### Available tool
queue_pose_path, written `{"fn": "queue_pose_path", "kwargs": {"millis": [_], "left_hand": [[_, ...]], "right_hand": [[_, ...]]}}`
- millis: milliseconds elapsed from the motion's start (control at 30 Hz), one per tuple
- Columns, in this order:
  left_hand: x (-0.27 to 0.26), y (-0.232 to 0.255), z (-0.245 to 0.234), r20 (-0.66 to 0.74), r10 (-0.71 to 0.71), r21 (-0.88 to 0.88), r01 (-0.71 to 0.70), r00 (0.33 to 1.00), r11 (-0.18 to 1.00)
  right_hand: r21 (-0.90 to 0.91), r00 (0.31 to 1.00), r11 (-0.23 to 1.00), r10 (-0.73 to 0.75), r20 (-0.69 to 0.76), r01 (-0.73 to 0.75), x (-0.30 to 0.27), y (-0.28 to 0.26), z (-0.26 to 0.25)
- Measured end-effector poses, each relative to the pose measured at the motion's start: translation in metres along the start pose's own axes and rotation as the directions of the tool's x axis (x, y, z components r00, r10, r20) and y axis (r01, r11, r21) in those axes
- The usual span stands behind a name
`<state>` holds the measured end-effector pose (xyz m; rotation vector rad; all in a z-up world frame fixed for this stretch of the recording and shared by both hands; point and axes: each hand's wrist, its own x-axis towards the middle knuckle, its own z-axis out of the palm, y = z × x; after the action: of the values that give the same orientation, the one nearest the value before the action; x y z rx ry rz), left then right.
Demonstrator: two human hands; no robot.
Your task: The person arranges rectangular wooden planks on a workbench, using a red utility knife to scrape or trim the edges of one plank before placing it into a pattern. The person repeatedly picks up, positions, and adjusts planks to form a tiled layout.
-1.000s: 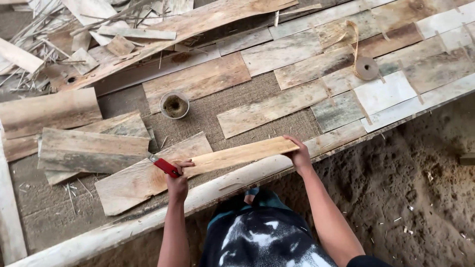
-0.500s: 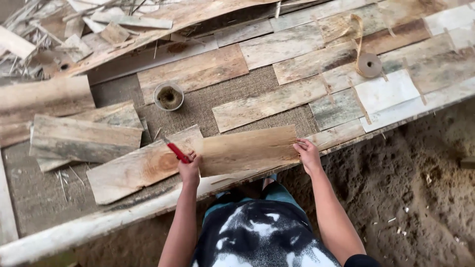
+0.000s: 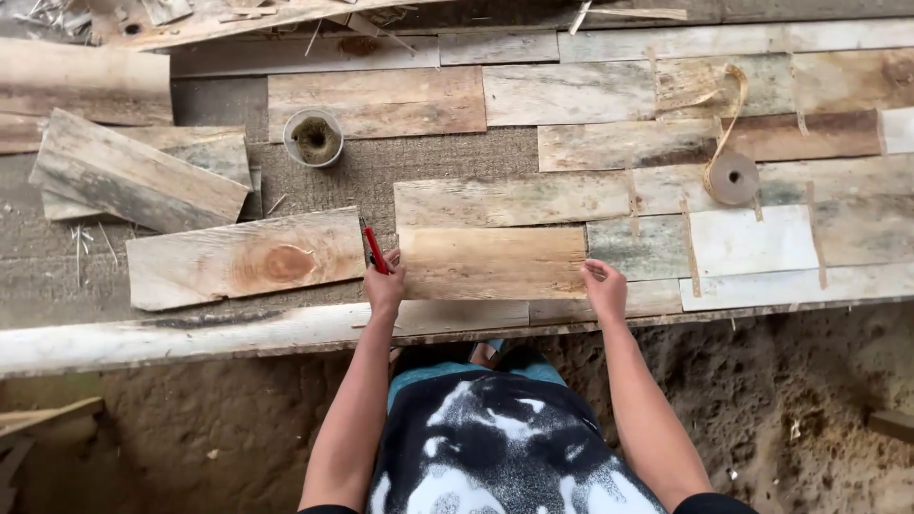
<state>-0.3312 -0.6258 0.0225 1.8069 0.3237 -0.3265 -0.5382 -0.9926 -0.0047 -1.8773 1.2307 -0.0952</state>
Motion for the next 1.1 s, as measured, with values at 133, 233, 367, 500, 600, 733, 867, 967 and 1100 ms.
{"fn": "queue_pose_path", "kwargs": {"millis": [133, 233, 367, 500, 600, 733, 867, 967, 1100], "left_hand": [[0.009, -0.016, 0.021, -0.155, -0.075, 0.287, 0.117, 0.985, 0.951], [0.047, -0.092, 0.024, -0.172, -0.023, 0.394, 0.091, 0.985, 0.915], [0.032, -0.094, 0.019, -0.139, -0.003, 0.463, 0.067, 0.990, 0.884], [0.021, -0.092, 0.022, -0.134, 0.114, 0.501, -0.032, 0.984, 0.865], [0.019, -0.100, 0.028, -0.147, 0.100, 0.500, -0.014, 0.984, 0.866], [0.014, -0.099, 0.036, -0.151, 0.093, 0.448, -0.016, 0.984, 0.894], [0.021, -0.106, 0.045, -0.120, 0.025, 0.410, 0.027, 0.992, 0.912], [0.026, -0.117, 0.053, -0.100, -0.013, 0.395, 0.052, 0.995, 0.917], [0.025, -0.114, 0.052, -0.125, -0.004, 0.380, 0.051, 0.992, 0.923]], "right_hand": [[-0.075, 0.996, 0.997, 0.004, 0.087, 0.003, 0.009, -0.019, -0.017], [-0.125, 0.997, 0.991, -0.046, 0.059, 0.053, 0.040, 0.015, -0.018], [-0.192, 0.988, 0.975, -0.089, 0.130, 0.113, 0.055, 0.036, -0.007], [-0.255, 0.980, 0.957, -0.093, 0.177, 0.137, 0.053, 0.038, 0.005], [-0.240, 0.976, 0.965, -0.054, 0.209, 0.104, 0.050, 0.038, 0.012], [-0.197, 0.975, 0.978, -0.027, 0.219, 0.072, 0.043, 0.020, 0.003], [-0.189, 0.981, 0.979, -0.040, 0.189, 0.076, 0.049, 0.023, -0.007], [-0.219, 0.984, 0.972, -0.047, 0.173, 0.085, 0.059, 0.039, -0.008], [-0.189, 0.986, 0.981, -0.019, 0.167, 0.051, 0.069, 0.049, -0.005]]}}
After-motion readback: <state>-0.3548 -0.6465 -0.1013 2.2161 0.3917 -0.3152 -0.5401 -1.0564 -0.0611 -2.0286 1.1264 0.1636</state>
